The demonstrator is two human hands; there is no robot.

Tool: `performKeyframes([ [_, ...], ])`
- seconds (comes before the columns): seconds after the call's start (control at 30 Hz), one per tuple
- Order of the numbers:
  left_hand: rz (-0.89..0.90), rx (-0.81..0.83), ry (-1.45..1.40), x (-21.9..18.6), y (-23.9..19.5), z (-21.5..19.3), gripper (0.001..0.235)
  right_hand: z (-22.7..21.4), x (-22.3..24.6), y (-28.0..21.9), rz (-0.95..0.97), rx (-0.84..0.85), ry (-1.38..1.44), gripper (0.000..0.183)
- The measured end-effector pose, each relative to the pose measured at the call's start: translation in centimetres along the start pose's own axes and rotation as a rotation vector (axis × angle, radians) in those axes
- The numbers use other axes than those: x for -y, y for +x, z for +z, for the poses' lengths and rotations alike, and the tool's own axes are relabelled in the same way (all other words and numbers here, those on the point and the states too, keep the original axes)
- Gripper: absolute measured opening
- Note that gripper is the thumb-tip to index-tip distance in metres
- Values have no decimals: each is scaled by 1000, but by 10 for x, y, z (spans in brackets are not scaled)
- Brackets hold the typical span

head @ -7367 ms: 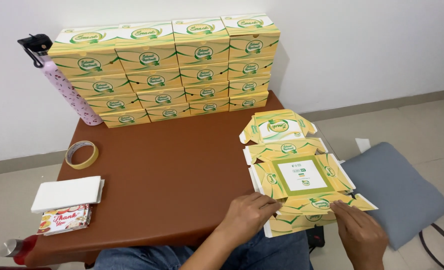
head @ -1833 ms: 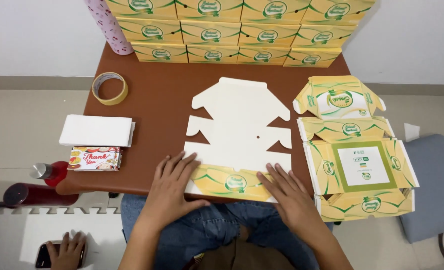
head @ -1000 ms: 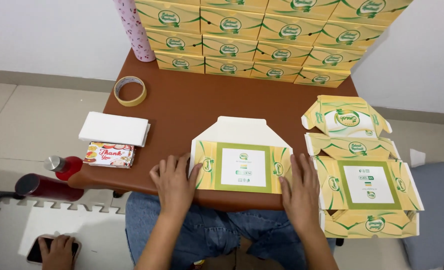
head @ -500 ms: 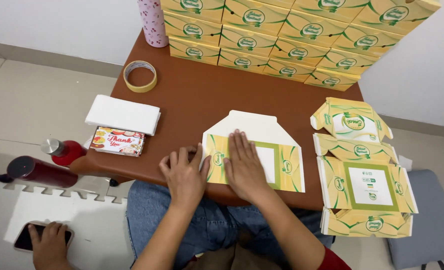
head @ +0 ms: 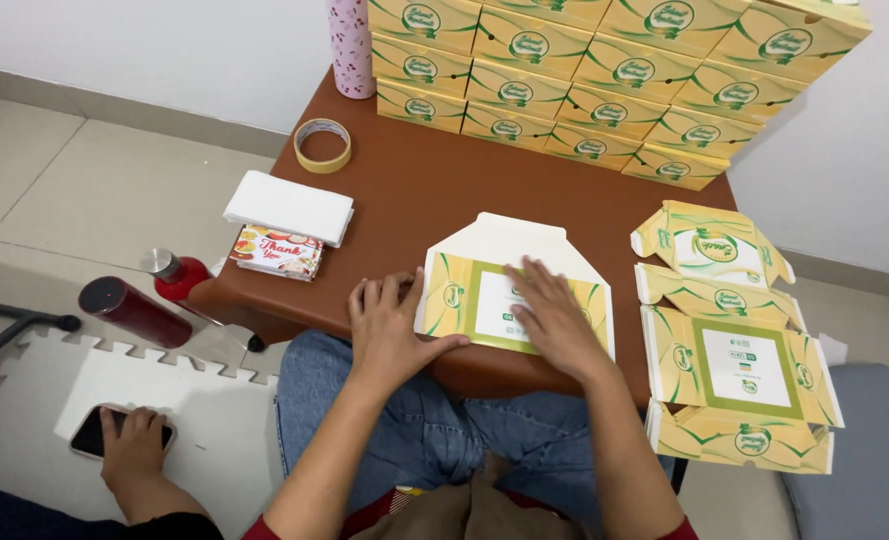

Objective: Assembling cardboard snack boxes by folding templates and tucking in flaps

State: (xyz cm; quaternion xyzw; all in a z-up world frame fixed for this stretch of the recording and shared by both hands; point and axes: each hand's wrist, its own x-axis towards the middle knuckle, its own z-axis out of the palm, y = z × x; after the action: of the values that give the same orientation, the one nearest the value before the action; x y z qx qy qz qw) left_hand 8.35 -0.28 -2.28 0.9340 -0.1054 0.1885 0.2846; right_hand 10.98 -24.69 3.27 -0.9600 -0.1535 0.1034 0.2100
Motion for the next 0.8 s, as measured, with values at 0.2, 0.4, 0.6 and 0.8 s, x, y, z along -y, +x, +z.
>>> performKeyframes([
  [0.2,-44,119,-28,4,0,-1,119,2,-90,-34,131,-229,10,64],
  [0.4,-84,-40,-1,9,2,16,84,18,-84,-33,153,-350,57,64],
  [0.6,-169,-81,75,11,27,42,48,64,-14,-72,136,-514,116,47],
  [0.8,-116,102,-1,-36,30,43,65,74,12,-86,234,-556,36,65],
])
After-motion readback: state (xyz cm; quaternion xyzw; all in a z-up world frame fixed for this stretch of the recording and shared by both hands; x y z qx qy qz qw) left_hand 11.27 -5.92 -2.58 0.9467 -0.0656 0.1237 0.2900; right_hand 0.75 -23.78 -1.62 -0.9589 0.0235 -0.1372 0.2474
